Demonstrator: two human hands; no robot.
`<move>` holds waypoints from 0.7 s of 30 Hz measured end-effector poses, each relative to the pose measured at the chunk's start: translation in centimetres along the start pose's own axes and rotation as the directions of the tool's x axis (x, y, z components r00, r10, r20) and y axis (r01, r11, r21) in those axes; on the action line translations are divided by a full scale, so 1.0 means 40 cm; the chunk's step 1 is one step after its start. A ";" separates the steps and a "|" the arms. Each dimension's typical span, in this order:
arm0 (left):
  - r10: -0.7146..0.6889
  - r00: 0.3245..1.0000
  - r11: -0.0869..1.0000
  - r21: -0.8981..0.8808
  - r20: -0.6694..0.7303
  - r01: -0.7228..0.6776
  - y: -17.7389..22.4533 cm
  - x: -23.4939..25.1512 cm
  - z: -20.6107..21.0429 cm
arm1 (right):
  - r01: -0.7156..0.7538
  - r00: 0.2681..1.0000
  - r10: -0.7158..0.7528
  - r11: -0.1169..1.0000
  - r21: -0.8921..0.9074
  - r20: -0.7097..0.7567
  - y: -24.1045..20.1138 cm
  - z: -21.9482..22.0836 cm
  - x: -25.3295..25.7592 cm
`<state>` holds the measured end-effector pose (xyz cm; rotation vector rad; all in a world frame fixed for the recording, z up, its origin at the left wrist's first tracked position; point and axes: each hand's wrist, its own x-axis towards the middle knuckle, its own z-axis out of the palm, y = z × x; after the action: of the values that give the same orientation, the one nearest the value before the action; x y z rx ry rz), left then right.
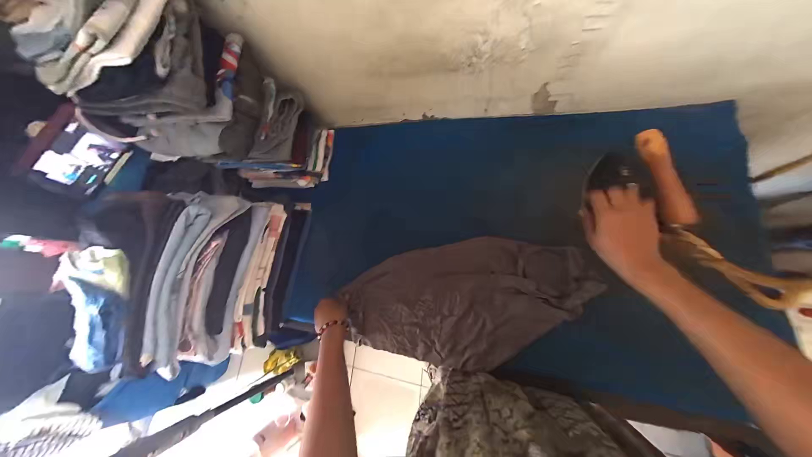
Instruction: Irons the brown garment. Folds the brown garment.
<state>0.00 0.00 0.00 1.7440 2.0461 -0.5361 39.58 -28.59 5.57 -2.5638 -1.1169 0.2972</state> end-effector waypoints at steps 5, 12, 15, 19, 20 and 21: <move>0.003 0.972 0.992 -0.122 -0.234 -0.033 0.001 -0.017 -0.025 | -0.339 0.844 0.338 0.938 -0.075 0.416 -0.083 0.263 -0.049; 0.180 0.982 0.983 -0.058 0.060 -0.176 -0.016 -0.002 -0.014 | -0.389 0.917 0.344 0.664 0.638 0.202 -0.101 0.224 -0.076; 0.362 0.932 0.898 -0.265 -0.008 -0.351 -0.083 0.013 -0.049 | -0.254 0.919 0.380 0.364 0.896 0.106 -0.116 0.137 -0.155; 0.563 0.802 0.595 -0.577 -0.198 -0.560 -0.225 0.018 -0.147 | 0.086 0.957 0.223 0.390 0.917 -0.185 -0.179 -0.038 -0.320; 0.603 0.762 0.509 -0.621 -0.238 -0.596 -0.265 0.015 -0.178 | 0.153 0.958 0.155 0.431 0.890 -0.240 -0.190 -0.077 -0.366; 0.650 0.707 0.418 -0.646 -0.279 -0.639 -0.307 0.013 -0.208 | 0.205 0.950 0.115 0.467 0.860 -0.289 -0.222 -0.121 -0.408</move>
<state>-12.66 3.01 7.17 1.7736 1.0935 0.4593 24.20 -36.02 14.34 -1.5321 -0.6209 0.3291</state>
